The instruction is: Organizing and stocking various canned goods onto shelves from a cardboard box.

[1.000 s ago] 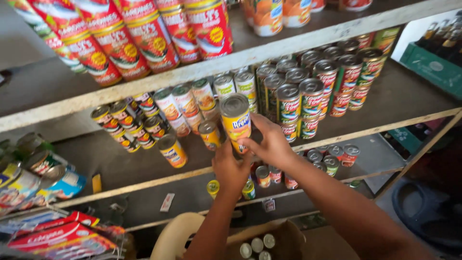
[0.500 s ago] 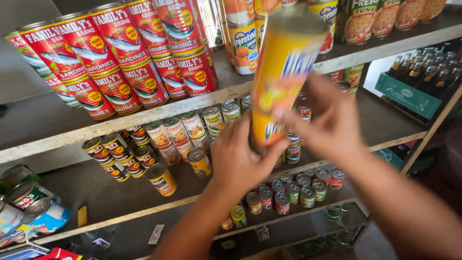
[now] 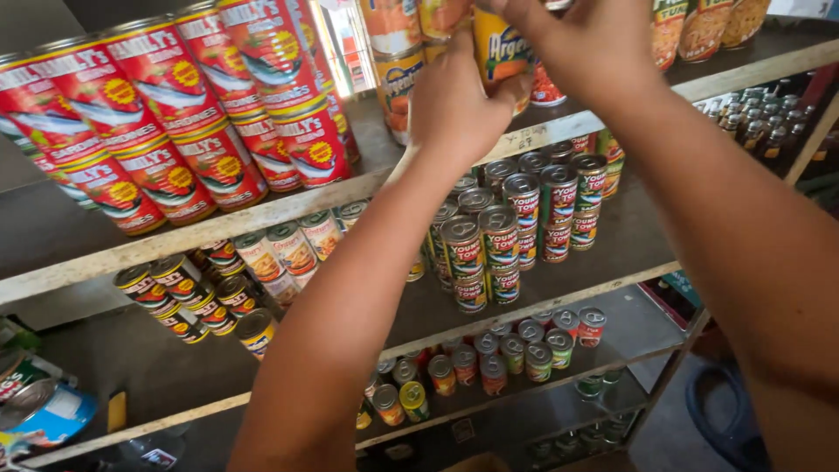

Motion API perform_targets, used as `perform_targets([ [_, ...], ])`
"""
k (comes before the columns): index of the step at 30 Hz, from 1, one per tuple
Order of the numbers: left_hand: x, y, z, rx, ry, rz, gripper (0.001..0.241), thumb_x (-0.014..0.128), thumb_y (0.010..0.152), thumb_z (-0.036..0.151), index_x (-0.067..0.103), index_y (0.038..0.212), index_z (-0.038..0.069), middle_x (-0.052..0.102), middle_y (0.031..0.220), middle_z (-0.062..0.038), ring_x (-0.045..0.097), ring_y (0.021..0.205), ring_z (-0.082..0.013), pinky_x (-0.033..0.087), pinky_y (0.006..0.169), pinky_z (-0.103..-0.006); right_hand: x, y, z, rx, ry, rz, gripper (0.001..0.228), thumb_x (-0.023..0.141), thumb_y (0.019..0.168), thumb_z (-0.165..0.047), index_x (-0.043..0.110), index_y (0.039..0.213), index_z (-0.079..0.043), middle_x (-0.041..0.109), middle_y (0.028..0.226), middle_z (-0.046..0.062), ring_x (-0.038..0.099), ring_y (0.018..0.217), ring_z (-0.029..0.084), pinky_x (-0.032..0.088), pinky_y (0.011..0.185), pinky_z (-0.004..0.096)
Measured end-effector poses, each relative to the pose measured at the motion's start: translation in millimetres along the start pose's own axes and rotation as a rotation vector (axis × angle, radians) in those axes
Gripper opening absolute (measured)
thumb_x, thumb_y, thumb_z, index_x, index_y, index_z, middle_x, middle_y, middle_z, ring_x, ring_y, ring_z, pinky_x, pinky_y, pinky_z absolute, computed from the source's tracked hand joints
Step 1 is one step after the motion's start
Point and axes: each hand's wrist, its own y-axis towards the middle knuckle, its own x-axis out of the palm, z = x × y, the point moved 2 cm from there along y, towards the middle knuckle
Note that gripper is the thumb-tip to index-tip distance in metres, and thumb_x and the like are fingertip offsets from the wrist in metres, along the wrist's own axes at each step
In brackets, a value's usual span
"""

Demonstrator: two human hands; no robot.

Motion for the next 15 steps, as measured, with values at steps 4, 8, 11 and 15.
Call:
perform_targets([
  [4,14.9,6.9,-4.4,-0.077,0.053,-0.016,0.066,0.085,0.072,0.044,0.058,0.113,0.001,0.074,0.093,-0.019,0.071,0.089,-0.0395,0.055,0.076,-0.0503,4.3,2.9,21.4,-0.138,0.001,-0.022,0.023,0.082,0.101,-0.013,0.071,0.114,0.002,0.074,0.102,0.011,0.07,0.091,0.018,0.055,0.077,0.034],
  [8,27.4,6.2,-10.6,-0.118,0.048,-0.045,0.061,0.086,0.072,0.045,0.06,0.106,0.001,0.075,0.095,-0.018,0.072,0.093,-0.0382,0.056,0.079,-0.0499,9.3,2.3,49.1,-0.142,0.068,-0.065,0.025,0.082,0.102,-0.013,0.07,0.119,0.002,0.074,0.106,0.01,0.071,0.094,0.017,0.057,0.081,0.032],
  [11,29.8,3.2,-12.4,-0.088,0.064,-0.034,0.06,0.088,0.071,0.043,0.061,0.104,0.001,0.074,0.094,-0.021,0.071,0.093,-0.0403,0.055,0.078,-0.0509,12.2,0.0,52.6,-0.107,0.087,-0.085,0.028,0.082,0.103,-0.012,0.068,0.122,0.003,0.074,0.107,0.01,0.072,0.093,0.015,0.057,0.08,0.03],
  [15,28.3,0.6,-10.7,-0.077,0.083,-0.034,0.061,0.089,0.069,0.043,0.058,0.103,0.002,0.075,0.089,-0.02,0.072,0.088,-0.0405,0.055,0.076,-0.0508,14.3,-5.3,56.7,-0.072,0.098,-0.082,0.027,0.079,0.104,-0.011,0.067,0.124,0.004,0.075,0.102,0.01,0.072,0.088,0.015,0.056,0.076,0.03],
])
